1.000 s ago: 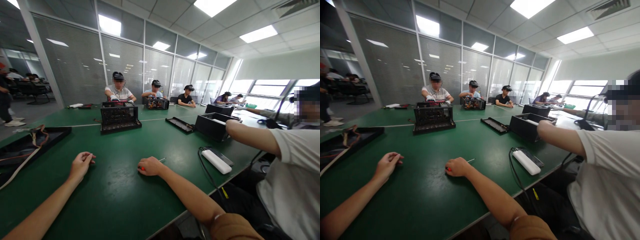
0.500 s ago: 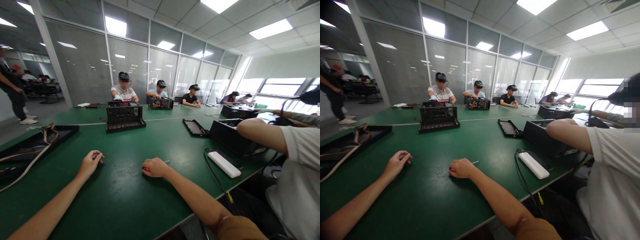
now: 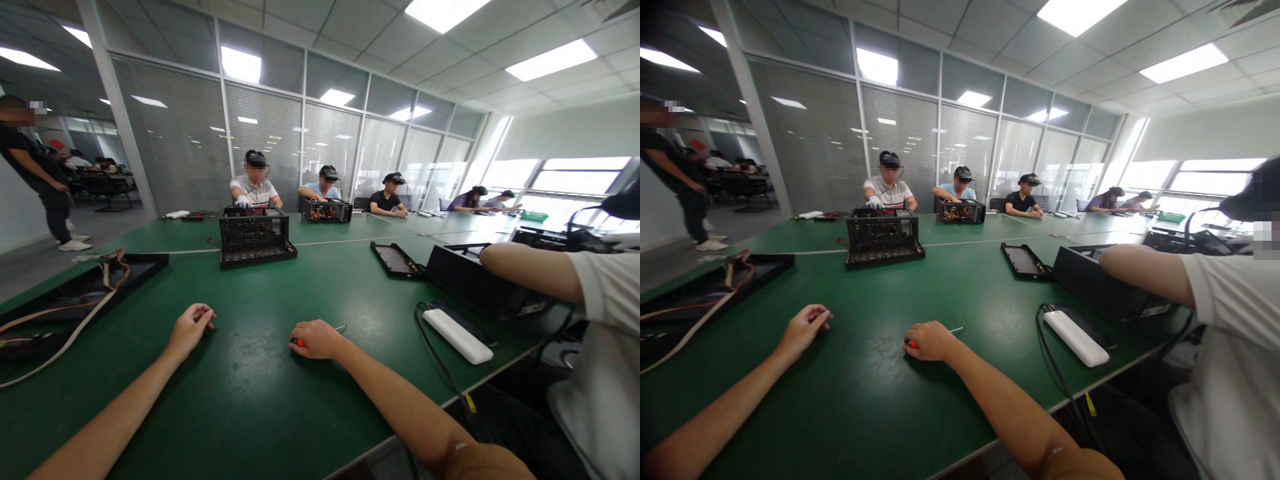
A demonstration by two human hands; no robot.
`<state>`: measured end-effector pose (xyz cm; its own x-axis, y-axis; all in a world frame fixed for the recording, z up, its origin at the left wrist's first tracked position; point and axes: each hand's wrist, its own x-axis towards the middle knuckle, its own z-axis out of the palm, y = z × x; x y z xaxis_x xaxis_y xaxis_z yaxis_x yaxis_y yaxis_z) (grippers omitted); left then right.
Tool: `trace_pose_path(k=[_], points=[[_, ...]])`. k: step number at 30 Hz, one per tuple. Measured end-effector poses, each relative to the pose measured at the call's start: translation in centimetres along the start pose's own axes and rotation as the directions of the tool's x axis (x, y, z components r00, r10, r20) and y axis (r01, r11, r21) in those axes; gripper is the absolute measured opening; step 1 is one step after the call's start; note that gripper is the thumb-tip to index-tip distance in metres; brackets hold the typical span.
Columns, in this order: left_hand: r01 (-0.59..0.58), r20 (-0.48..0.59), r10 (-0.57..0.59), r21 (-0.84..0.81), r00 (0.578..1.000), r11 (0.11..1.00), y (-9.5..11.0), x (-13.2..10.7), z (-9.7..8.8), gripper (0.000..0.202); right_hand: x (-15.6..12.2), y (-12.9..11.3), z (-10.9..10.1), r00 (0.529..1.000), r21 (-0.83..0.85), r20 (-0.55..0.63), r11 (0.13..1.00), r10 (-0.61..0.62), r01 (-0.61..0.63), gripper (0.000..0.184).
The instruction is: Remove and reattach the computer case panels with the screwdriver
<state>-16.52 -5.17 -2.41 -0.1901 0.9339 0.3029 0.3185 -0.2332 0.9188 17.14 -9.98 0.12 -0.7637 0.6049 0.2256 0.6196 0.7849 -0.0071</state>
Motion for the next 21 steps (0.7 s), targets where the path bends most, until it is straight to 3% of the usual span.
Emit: trace_pose_path(k=[15,18,21], points=[[0.001,0.011,-0.002,0.023,1.000,1.000,0.2,-0.1,-0.1,0.036,-0.3,-0.6,-0.8,0.999,0.018,-0.032,0.999,-0.029,0.030,0.028],[0.024,0.024,-0.024,-0.004,0.999,1.000,0.9,-0.7,0.4,0.038,-0.2,-0.6,-1.2,0.988,0.049,-0.133,0.995,-0.075,0.082,0.031],[0.082,0.075,-0.076,-0.090,0.994,0.993,1.9,-1.8,1.9,0.045,-0.1,-0.7,-1.9,0.938,0.101,-0.337,0.987,-0.085,0.126,0.023]])
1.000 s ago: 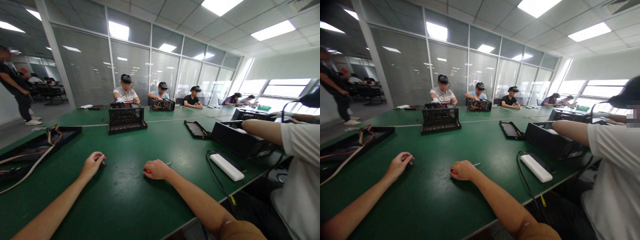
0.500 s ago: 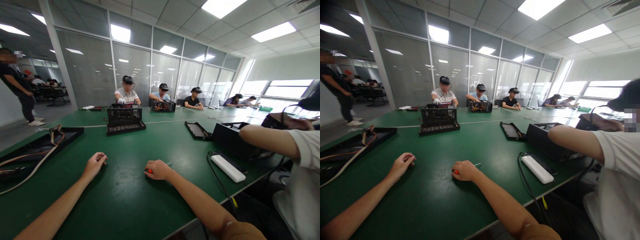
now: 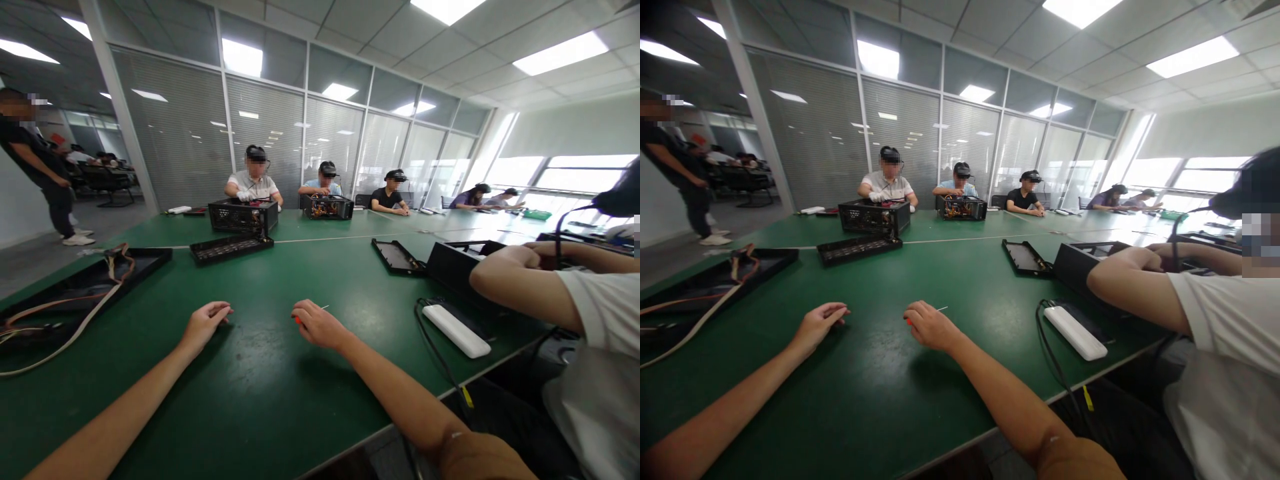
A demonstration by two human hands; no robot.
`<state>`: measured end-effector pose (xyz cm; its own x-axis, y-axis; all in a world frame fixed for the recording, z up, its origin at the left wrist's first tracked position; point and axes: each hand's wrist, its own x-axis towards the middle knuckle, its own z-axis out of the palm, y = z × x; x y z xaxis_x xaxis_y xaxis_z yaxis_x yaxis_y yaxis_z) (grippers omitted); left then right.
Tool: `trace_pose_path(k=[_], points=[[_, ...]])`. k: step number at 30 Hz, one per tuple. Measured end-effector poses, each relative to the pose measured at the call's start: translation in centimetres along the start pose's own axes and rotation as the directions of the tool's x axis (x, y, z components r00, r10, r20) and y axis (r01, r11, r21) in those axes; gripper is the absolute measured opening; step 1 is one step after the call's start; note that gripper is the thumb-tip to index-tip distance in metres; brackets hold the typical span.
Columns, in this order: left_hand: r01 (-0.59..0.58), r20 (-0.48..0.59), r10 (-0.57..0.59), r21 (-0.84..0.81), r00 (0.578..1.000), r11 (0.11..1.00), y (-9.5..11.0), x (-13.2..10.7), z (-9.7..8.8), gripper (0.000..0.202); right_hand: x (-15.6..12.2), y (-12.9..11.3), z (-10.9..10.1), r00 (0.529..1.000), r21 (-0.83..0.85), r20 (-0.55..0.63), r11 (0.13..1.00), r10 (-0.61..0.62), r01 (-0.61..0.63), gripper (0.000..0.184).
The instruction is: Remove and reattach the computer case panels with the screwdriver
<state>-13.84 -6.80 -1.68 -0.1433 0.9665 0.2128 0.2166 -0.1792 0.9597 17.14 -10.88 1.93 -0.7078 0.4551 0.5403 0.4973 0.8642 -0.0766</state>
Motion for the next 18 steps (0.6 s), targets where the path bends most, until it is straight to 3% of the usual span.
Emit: trace_pose_path(k=[4,8,12,18], points=[[0.126,0.090,-0.116,-0.123,0.989,0.984,1.0,-1.8,2.8,0.053,0.1,-0.7,-0.8,0.969,0.123,-0.246,0.992,0.022,0.009,0.014],[0.192,0.205,-0.154,-0.179,0.967,0.965,1.9,-3.7,5.3,0.051,0.1,-2.0,-0.6,0.873,0.278,-0.427,0.953,0.236,-0.122,0.018],[0.230,0.296,-0.165,-0.201,0.941,0.952,2.3,-5.5,7.4,0.048,0.5,-3.0,0.5,0.785,0.475,-0.433,0.852,0.442,-0.218,0.019],[0.255,0.337,-0.165,-0.243,0.927,0.936,2.2,-6.2,8.3,0.045,0.5,-2.3,1.6,0.809,0.543,-0.388,0.819,0.442,-0.187,0.020]])
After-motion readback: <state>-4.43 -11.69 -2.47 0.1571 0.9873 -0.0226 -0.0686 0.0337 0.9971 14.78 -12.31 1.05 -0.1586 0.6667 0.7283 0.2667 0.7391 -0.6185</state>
